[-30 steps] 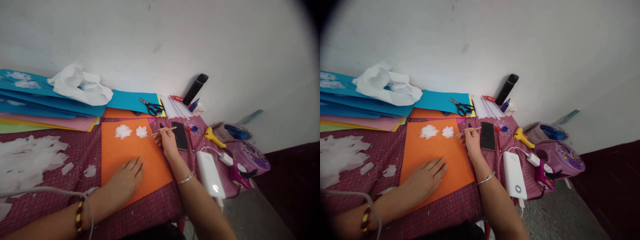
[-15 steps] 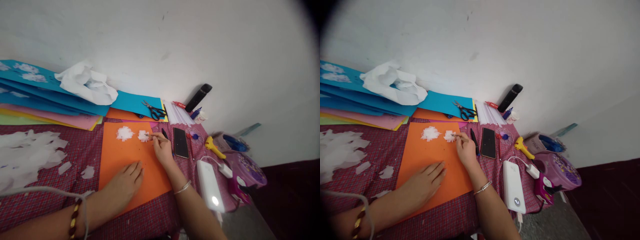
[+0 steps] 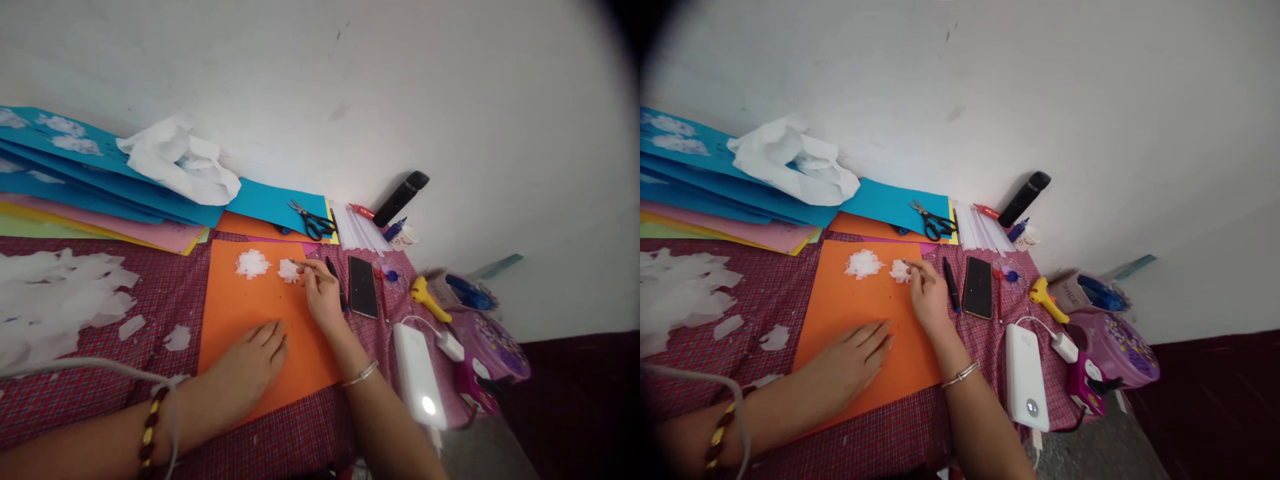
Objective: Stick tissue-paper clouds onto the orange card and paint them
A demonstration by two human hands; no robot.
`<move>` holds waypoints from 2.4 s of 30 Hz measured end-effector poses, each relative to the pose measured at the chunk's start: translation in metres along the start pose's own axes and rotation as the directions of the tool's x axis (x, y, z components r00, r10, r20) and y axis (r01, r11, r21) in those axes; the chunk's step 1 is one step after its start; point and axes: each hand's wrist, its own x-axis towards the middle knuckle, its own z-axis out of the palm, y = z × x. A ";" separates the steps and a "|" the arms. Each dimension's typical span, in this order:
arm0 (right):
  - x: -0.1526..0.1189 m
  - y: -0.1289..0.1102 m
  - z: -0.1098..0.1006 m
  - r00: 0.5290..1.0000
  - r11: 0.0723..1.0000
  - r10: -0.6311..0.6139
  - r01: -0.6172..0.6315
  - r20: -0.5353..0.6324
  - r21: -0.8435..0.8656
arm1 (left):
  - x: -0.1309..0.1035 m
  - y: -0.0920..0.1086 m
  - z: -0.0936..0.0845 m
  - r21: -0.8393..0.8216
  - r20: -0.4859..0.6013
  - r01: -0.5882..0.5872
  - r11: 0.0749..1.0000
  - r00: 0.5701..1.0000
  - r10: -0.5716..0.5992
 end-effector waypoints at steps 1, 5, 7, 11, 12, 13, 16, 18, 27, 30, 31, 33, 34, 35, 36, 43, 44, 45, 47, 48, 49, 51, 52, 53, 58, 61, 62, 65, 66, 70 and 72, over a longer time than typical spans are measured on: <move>0.001 -0.001 0.001 0.999 0.999 -0.023 0.025 0.036 -0.045 | 0.000 0.000 0.000 -0.001 -0.001 -0.002 1.000 1.000 0.002; 0.004 -0.009 0.000 0.988 0.964 -0.057 0.092 0.142 -0.248 | 0.002 0.000 -0.005 -0.020 0.005 -0.004 1.000 1.000 0.005; 0.004 -0.014 -0.002 0.987 0.932 -0.056 0.105 0.148 -0.348 | 0.003 0.000 -0.007 -0.023 0.005 -0.004 1.000 1.000 0.004; 0.003 -0.020 -0.005 0.988 0.877 -0.066 0.123 0.138 -0.464 | 0.002 0.000 -0.006 -0.028 -0.011 0.019 0.999 1.000 -0.019; 0.003 -0.020 -0.005 0.988 0.871 -0.062 0.122 0.141 -0.475 | 0.002 0.000 -0.005 -0.028 -0.013 0.025 0.999 1.000 -0.025; 0.003 -0.019 -0.005 0.988 0.869 -0.057 0.121 0.145 -0.480 | 0.002 -0.001 -0.004 -0.027 -0.010 0.027 0.999 1.000 -0.027; 0.003 -0.015 -0.005 0.989 0.884 -0.049 0.109 0.143 -0.455 | 0.002 -0.001 -0.002 -0.017 -0.006 0.008 1.000 1.000 -0.008; 0.002 -0.010 -0.005 0.993 0.922 -0.035 0.076 0.113 -0.381 | 0.002 -0.001 -0.002 -0.009 0.002 -0.006 1.000 1.000 0.006; 0.002 0.003 0.000 1.000 0.999 0.014 -0.014 -0.005 -0.046 | 0.001 0.000 -0.001 -0.025 0.015 -0.002 1.000 1.000 0.003; 0.001 0.000 0.000 0.996 0.992 -0.016 0.027 0.092 -0.121 | -0.001 0.000 0.002 -0.041 0.000 -0.006 0.999 1.000 0.006; 0.000 -0.001 0.000 0.993 0.987 -0.031 0.048 0.116 -0.152 | -0.001 0.000 0.003 -0.042 -0.003 -0.008 0.999 1.000 0.008; -0.001 -0.004 -0.002 0.987 0.973 -0.060 0.091 0.147 -0.211 | -0.001 0.000 0.004 -0.038 -0.008 -0.008 0.999 1.000 0.008; -0.002 -0.004 -0.002 0.986 0.967 -0.069 0.104 0.154 -0.232 | -0.001 0.000 0.004 -0.037 -0.008 -0.004 0.999 1.000 0.004; -0.002 -0.005 -0.003 0.985 0.963 -0.072 0.109 0.156 -0.244 | -0.001 0.000 0.003 -0.038 -0.004 -0.001 0.999 1.000 0.001; -0.003 -0.005 -0.003 0.986 0.964 -0.070 0.107 0.153 -0.245 | -0.001 0.000 0.002 -0.039 0.001 0.000 0.999 1.000 0.000; -0.001 -0.001 0.001 0.999 0.993 -0.045 0.048 0.025 -0.109 | 0.001 -0.001 -0.006 -0.011 0.005 -0.021 1.000 1.000 0.021; 0.000 -0.001 0.001 0.998 0.989 -0.053 0.058 0.038 -0.136 | 0.001 -0.001 -0.006 -0.007 0.003 -0.022 1.000 1.000 0.022; 0.001 -0.003 0.000 0.997 0.982 -0.059 0.068 0.057 -0.174 | 0.001 -0.001 -0.005 -0.004 0.000 -0.024 1.000 1.000 0.024; 0.002 -0.007 -0.002 0.995 0.961 -0.058 0.078 0.083 -0.265 | 0.000 -0.001 -0.004 -0.003 -0.009 -0.024 1.000 1.000 0.024; 0.002 -0.009 -0.004 0.995 0.948 -0.054 0.078 0.085 -0.310 | 0.000 -0.001 -0.003 -0.001 -0.016 -0.025 1.000 1.000 0.025; 0.002 -0.012 -0.005 0.995 0.934 -0.049 0.075 0.082 -0.350 | 0.000 -0.001 -0.002 0.003 -0.025 -0.026 1.000 0.999 0.026; 0.001 -0.016 -0.007 0.996 0.911 -0.045 0.073 0.077 -0.407 | -0.001 0.000 -0.001 0.009 -0.040 -0.025 1.000 0.999 0.025; 0.000 -0.017 -0.008 0.996 0.903 -0.046 0.075 0.079 -0.424 | -0.002 0.000 0.000 0.011 -0.044 -0.026 1.000 0.999 0.026; -0.001 -0.018 -0.008 0.995 0.897 -0.049 0.080 0.083 -0.436 | -0.002 0.000 0.001 0.014 -0.048 -0.024 1.000 0.999 0.025; -0.005 -0.012 -0.008 0.993 0.899 -0.071 0.102 0.089 -0.425 | -0.003 -0.001 0.004 0.019 -0.054 -0.015 1.000 0.998 0.016; -0.005 -0.007 -0.010 0.998 0.948 -0.048 0.055 0.030 -0.312 | -0.001 -0.001 0.002 0.023 -0.050 -0.020 1.000 0.999 0.021; -0.005 -0.005 -0.010 0.999 0.964 -0.034 0.032 -0.005 -0.265 | -0.001 -0.001 0.001 0.030 -0.051 -0.022 0.999 0.998 0.023; -0.004 -0.003 -0.009 0.998 0.985 -0.018 0.006 -0.066 -0.170 | -0.001 0.000 -0.002 0.052 -0.056 -0.028 0.998 0.998 0.031; -0.004 -0.003 -0.008 0.998 0.987 -0.021 0.012 -0.056 -0.163 | -0.001 0.000 -0.002 0.056 -0.057 -0.027 0.998 0.998 0.030; -0.001 -0.007 -0.003 0.998 0.978 -0.048 0.054 0.032 -0.203 | -0.002 -0.001 0.001 0.055 -0.060 -0.024 0.998 0.998 0.027; -0.001 -0.008 -0.003 0.997 0.970 -0.048 0.062 0.063 -0.235 | -0.002 -0.001 0.004 0.048 -0.067 -0.033 0.998 0.997 0.036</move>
